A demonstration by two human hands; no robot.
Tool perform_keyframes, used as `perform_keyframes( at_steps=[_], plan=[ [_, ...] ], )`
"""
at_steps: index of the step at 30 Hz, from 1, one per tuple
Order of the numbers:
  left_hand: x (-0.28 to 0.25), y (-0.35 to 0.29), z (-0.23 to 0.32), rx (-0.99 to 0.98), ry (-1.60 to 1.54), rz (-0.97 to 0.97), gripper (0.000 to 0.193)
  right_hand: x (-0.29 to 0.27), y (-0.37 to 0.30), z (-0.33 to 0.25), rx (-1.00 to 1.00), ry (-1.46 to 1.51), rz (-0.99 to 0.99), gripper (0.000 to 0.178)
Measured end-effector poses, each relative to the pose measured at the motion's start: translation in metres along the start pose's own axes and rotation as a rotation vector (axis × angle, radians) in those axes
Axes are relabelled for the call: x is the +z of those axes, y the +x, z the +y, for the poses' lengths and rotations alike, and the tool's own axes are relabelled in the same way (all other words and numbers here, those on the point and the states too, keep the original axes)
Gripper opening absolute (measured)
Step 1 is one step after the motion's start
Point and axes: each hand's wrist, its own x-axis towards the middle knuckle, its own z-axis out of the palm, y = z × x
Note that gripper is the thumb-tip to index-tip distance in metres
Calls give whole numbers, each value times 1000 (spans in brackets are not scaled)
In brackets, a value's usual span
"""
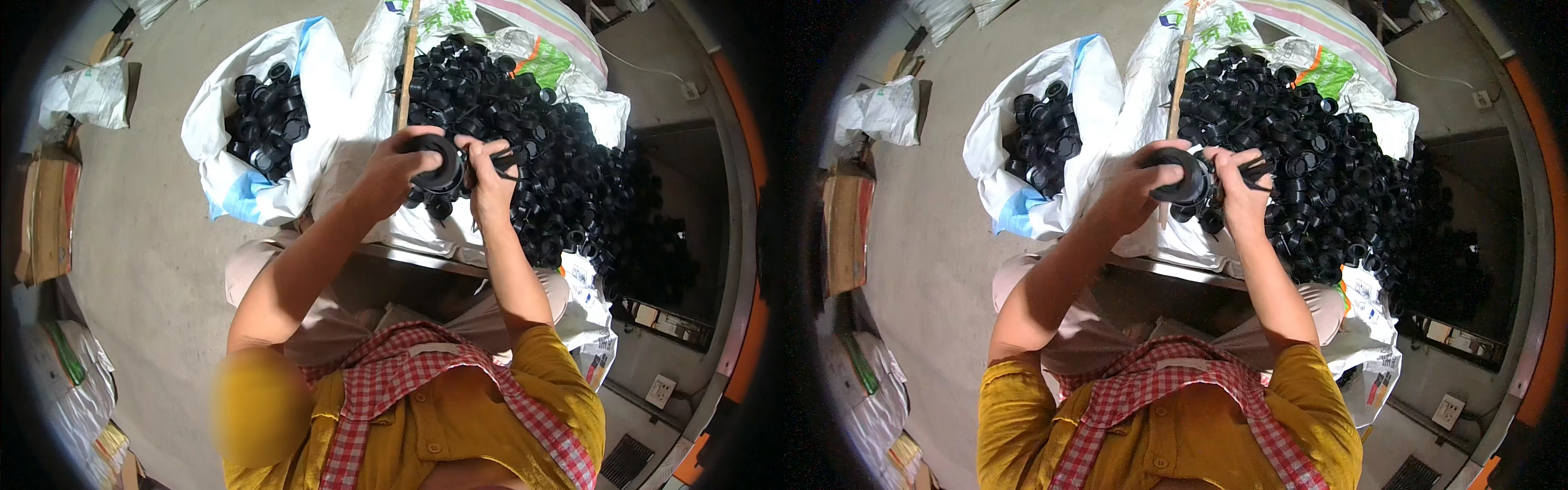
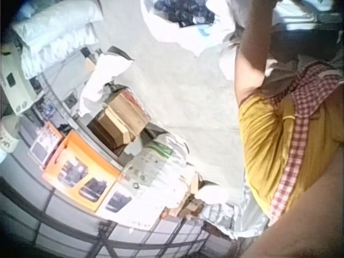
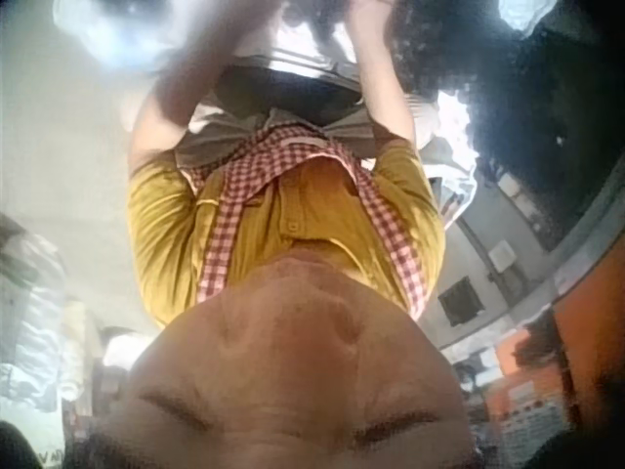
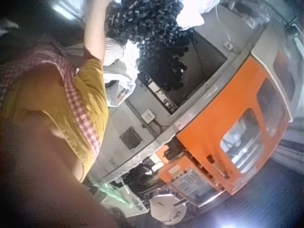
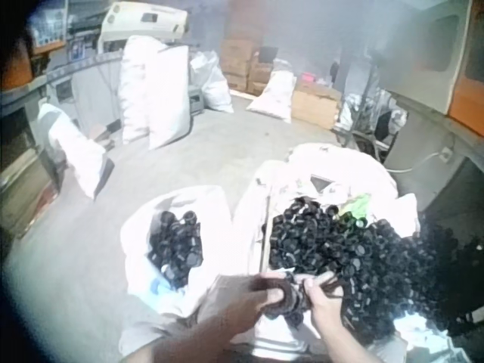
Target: The person sits on the floor and repeatedly picks up black plastic components from a pile, presses them together by hand, and places the assembled units into a white sack. The process continues with consistent hand movements and no tools used.
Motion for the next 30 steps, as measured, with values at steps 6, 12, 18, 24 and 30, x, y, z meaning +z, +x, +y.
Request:
perform_keyframes(
  at_steps=[6, 12, 18, 24, 30],
  plan=[
    [13, -1, -4, 510, 1206, 96, 27, 15, 40, 55, -149, -600, 81, 25],
    [-18, -1, 64, 71, 1579, 258, 16, -54, 65, 78, 143, -1362, 308, 25],
    [-49, 1, 55, 88, 1867, 624, 74, -95, 32, 154, 632, -1388, -472, 48],
    [-29, 3, 23, 233, 1623, 345, 66, -86, -12, 181, 319, -1538, -295, 39],
    [-17, 6, 6, -211, 1005, 43, 63, -77, -27, 58, 56, -1343, -412, 20]
  ],
)
